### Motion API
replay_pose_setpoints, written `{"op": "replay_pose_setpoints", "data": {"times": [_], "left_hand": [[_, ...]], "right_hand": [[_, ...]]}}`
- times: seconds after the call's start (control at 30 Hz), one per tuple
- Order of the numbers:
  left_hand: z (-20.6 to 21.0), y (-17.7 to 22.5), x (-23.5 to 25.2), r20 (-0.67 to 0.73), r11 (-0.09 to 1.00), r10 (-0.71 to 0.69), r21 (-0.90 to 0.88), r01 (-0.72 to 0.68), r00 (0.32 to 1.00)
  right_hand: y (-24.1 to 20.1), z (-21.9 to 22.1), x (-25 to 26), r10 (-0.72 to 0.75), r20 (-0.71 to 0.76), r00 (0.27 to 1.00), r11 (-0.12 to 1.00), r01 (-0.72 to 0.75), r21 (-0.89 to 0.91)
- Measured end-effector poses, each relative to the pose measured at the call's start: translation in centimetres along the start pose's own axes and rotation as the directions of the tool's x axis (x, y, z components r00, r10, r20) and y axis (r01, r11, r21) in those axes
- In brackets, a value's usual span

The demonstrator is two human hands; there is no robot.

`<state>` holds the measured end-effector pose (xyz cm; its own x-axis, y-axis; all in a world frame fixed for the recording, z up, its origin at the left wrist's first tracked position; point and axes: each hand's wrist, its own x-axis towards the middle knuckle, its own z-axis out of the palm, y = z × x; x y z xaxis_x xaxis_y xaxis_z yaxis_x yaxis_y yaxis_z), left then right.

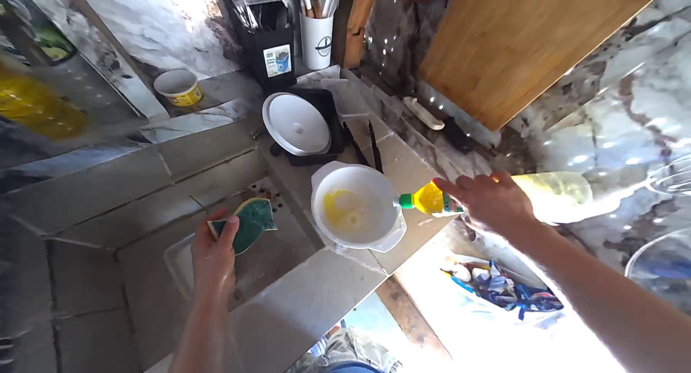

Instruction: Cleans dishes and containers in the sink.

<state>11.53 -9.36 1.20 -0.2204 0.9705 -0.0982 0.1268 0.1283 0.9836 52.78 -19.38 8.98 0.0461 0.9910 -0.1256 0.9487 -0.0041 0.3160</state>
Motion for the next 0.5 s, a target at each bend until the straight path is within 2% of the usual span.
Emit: {"op": "replay_pose_setpoints", "data": {"times": [0.4,0.5], "left_hand": [[1.0,-1.1,0.3,0.017,0.992,0.048,-0.117,-0.045,0.999],[1.2,-1.3,0.5,0.002,0.991,0.039,-0.127,-0.039,0.999]], "right_hand": [[0.4,-0.5,-0.1,0.001,0.008,1.000,1.000,-0.001,-0.010],[0.5,-0.7,0.0,0.043,0.082,0.996,0.997,-0.048,0.063]]}}
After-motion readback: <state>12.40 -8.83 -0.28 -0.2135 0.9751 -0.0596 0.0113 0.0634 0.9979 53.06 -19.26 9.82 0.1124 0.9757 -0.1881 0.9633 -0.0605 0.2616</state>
